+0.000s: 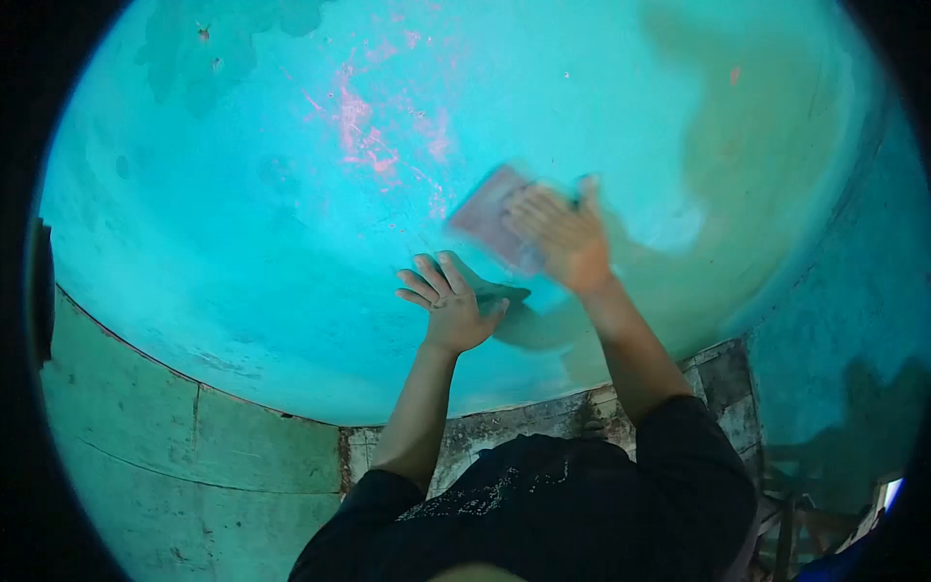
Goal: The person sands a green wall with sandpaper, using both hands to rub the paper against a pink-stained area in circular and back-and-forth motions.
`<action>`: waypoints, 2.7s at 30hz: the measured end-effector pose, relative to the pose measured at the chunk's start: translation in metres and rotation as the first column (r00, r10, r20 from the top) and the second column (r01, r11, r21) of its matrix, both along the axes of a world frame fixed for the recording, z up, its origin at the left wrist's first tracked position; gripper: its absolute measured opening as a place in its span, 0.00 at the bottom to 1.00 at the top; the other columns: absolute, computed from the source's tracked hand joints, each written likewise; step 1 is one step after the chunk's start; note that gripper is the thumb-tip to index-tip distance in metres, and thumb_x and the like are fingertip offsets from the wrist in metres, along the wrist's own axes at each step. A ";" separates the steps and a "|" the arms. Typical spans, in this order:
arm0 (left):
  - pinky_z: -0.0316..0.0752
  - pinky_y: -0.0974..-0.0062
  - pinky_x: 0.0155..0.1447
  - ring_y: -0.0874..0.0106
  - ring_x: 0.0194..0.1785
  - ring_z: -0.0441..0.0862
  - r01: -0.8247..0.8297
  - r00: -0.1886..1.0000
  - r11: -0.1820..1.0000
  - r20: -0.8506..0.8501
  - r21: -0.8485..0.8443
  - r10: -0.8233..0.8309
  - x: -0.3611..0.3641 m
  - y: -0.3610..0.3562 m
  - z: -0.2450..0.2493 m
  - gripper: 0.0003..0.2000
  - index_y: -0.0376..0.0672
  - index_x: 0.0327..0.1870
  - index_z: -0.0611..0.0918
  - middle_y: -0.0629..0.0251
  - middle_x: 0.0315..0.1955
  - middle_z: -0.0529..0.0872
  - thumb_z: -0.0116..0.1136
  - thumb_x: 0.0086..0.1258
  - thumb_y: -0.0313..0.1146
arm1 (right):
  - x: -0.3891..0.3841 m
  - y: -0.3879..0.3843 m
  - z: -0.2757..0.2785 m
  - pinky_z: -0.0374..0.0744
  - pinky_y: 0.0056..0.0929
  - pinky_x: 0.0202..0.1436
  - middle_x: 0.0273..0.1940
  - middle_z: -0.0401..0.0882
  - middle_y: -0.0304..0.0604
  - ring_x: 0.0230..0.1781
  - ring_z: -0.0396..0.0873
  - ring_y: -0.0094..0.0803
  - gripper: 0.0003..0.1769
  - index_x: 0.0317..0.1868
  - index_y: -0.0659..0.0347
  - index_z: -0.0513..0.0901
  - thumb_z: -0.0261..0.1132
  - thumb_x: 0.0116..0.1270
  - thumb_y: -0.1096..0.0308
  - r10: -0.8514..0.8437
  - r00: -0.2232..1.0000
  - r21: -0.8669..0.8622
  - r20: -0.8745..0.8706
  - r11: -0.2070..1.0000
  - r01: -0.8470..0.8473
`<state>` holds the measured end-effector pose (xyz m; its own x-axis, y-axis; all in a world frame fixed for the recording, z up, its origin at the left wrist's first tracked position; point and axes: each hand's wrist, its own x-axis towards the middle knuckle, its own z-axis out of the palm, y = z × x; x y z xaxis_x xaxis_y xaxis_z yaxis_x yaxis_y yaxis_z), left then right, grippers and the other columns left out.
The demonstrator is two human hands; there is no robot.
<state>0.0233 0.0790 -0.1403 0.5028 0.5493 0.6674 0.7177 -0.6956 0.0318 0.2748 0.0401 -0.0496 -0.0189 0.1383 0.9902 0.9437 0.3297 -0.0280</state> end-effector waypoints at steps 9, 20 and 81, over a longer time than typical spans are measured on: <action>0.09 0.18 0.55 0.22 0.64 0.00 -0.020 1.000 0.994 -0.013 -0.110 0.019 0.002 -0.002 0.002 0.66 0.26 0.74 0.26 0.24 0.69 0.12 0.67 0.61 0.60 | -0.020 -0.001 0.021 0.46 0.66 0.78 0.66 0.79 0.37 0.72 0.71 0.35 0.27 0.59 0.49 0.85 0.61 0.59 0.78 0.087 0.941 -0.177 0.328 0.984 -0.029; 0.09 0.16 0.54 0.21 0.65 0.02 -0.079 0.995 0.988 -0.062 -0.131 0.072 0.003 -0.002 -0.001 0.66 0.27 0.76 0.30 0.22 0.69 0.14 0.68 0.58 0.60 | -0.024 -0.005 0.099 0.53 0.58 0.80 0.61 0.82 0.26 0.72 0.70 0.30 0.20 0.52 0.47 0.86 0.63 0.58 0.66 0.273 0.712 -0.310 0.647 0.947 -0.081; 0.10 0.18 0.58 0.21 0.67 0.04 -0.054 0.998 0.986 -0.022 -0.157 0.052 0.004 0.000 -0.011 0.70 0.29 0.75 0.25 0.23 0.70 0.15 0.70 0.56 0.62 | 0.019 0.005 0.016 0.42 0.64 0.81 0.64 0.80 0.48 0.70 0.73 0.45 0.22 0.55 0.57 0.86 0.64 0.58 0.75 -0.070 0.900 0.107 -0.431 0.986 0.128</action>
<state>0.0273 0.0789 -0.1514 0.4809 0.6731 0.5618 0.7549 -0.6438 0.1252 0.2938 0.0451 -0.0337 0.4137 -0.0124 0.9103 0.8796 0.2634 -0.3961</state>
